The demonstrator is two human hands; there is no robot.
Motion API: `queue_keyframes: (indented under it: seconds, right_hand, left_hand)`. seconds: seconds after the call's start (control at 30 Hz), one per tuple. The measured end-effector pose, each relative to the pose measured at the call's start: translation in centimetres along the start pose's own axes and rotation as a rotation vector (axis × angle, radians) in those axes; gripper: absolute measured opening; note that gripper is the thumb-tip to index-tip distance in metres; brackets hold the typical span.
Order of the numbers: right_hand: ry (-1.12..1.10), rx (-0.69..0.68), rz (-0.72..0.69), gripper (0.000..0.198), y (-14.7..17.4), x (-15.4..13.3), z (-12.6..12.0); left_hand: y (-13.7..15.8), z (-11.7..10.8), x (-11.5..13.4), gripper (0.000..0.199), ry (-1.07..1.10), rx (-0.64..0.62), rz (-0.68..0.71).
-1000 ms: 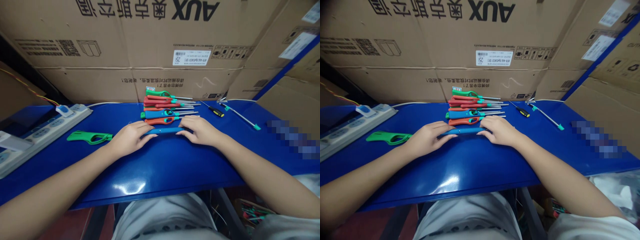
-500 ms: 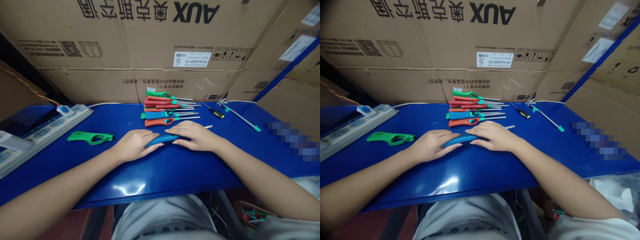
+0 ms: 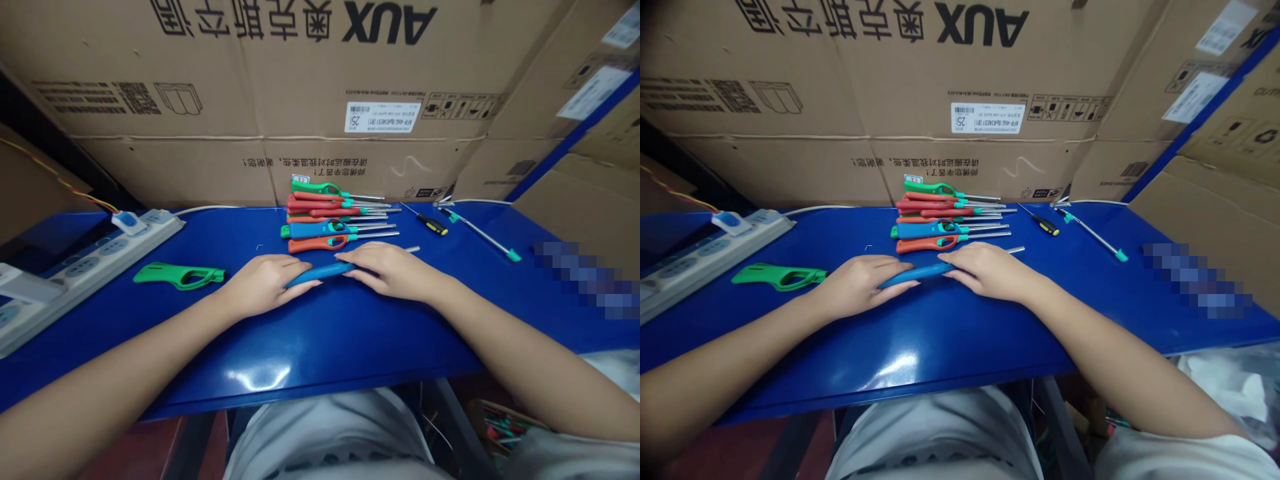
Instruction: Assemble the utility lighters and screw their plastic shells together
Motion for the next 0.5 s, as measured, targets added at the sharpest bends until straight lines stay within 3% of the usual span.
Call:
queue_keyframes:
  seconds: [0.13, 0.27, 0.43, 0.5]
  right_hand:
    - [0.075, -0.021, -0.014, 0.029, 0.29, 0.47, 0.10]
    - [0.153, -0.006, -0.063, 0.033, 0.13, -0.14, 0.66]
    - [0.121, -0.039, 0.047, 0.030, -0.35, -0.05, 0.66]
    - [0.122, -0.041, 0.091, 0.039, -0.20, 0.61, 0.30]
  left_hand:
    - [-0.06, -0.13, -0.13, 0.035, -0.003, -0.033, -0.003]
    - [0.06, 0.27, 0.22, 0.031, 0.005, 0.012, -0.051]
    - [0.12, 0.69, 0.11, 0.032, -0.030, 0.014, -0.083]
    - [0.11, 0.64, -0.24, 0.034, -0.063, 0.029, -0.104]
Point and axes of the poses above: each hand's wrist, its own y-axis away from the middle knuckle, its own z-axis out of the palm, x = y × z, the point moved 1 cm from there along -y, towards the middle knuckle, and after that the axes turned 7 degrees about -z, right-handed, at the moved point
